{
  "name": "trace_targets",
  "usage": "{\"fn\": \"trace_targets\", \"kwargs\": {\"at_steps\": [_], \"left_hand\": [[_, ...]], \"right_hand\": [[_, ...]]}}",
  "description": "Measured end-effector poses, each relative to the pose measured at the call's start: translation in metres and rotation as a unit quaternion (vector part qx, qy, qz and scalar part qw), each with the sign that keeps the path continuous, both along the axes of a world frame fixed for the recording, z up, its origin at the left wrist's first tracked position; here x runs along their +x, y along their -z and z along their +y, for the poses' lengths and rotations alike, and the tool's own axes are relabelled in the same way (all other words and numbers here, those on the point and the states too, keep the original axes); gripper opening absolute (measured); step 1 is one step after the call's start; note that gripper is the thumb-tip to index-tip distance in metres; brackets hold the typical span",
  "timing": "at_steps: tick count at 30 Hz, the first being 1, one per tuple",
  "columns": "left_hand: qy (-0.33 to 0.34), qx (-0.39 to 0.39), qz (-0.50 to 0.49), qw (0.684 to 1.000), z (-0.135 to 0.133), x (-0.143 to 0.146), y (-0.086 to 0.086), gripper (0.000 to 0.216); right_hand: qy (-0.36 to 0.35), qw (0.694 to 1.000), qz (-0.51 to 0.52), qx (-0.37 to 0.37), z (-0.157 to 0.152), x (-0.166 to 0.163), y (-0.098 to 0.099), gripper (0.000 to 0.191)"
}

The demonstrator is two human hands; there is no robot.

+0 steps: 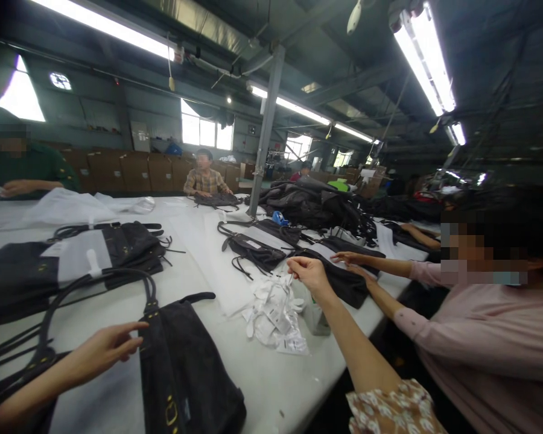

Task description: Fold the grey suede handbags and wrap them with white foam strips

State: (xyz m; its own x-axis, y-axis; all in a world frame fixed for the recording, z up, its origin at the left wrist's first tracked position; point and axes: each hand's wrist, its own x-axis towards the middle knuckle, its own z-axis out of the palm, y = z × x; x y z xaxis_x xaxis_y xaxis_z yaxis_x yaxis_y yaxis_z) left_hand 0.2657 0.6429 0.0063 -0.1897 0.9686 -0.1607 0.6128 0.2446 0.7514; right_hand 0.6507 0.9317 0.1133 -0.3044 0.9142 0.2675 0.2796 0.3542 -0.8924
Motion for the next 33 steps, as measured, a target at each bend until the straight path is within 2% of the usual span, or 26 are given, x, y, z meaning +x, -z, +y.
{"fn": "trace_targets", "kwargs": {"at_steps": [5,9,13,17,20,24,27,30,33], "left_hand": [[0.005,0.023,0.019,1.000,0.010,0.016,-0.004,0.049],[0.010,0.016,0.034,0.999,0.013,0.022,0.003,0.052],[0.012,0.023,0.075,0.997,0.015,0.021,0.021,0.048],[-0.002,0.034,0.086,0.996,0.017,0.018,0.039,0.049],[-0.015,0.048,0.098,0.994,0.019,0.019,0.055,0.047],[-0.061,0.071,0.172,0.981,0.019,0.028,0.074,0.039],[-0.081,0.068,0.210,0.972,0.018,0.036,0.082,0.037],[-0.080,0.090,0.206,0.971,0.020,0.039,0.085,0.035],[-0.089,0.105,0.201,0.970,0.021,0.039,0.082,0.034]], "right_hand": [[-0.007,1.000,0.001,-0.018,0.001,0.002,-0.005,0.053],[-0.011,0.998,-0.047,-0.026,0.005,0.009,0.005,0.047],[-0.025,0.989,-0.138,-0.044,0.011,0.014,0.033,0.035],[-0.059,0.965,-0.250,-0.061,0.011,0.009,0.070,0.027],[-0.070,0.948,-0.306,-0.058,0.008,-0.002,0.096,0.025],[-0.075,0.930,-0.357,-0.043,0.002,-0.026,0.124,0.029],[-0.086,0.914,-0.396,-0.017,-0.002,-0.044,0.138,0.025],[-0.088,0.907,-0.412,0.013,0.000,-0.055,0.146,0.007],[-0.097,0.915,-0.389,0.038,0.005,-0.053,0.144,0.019]]}}
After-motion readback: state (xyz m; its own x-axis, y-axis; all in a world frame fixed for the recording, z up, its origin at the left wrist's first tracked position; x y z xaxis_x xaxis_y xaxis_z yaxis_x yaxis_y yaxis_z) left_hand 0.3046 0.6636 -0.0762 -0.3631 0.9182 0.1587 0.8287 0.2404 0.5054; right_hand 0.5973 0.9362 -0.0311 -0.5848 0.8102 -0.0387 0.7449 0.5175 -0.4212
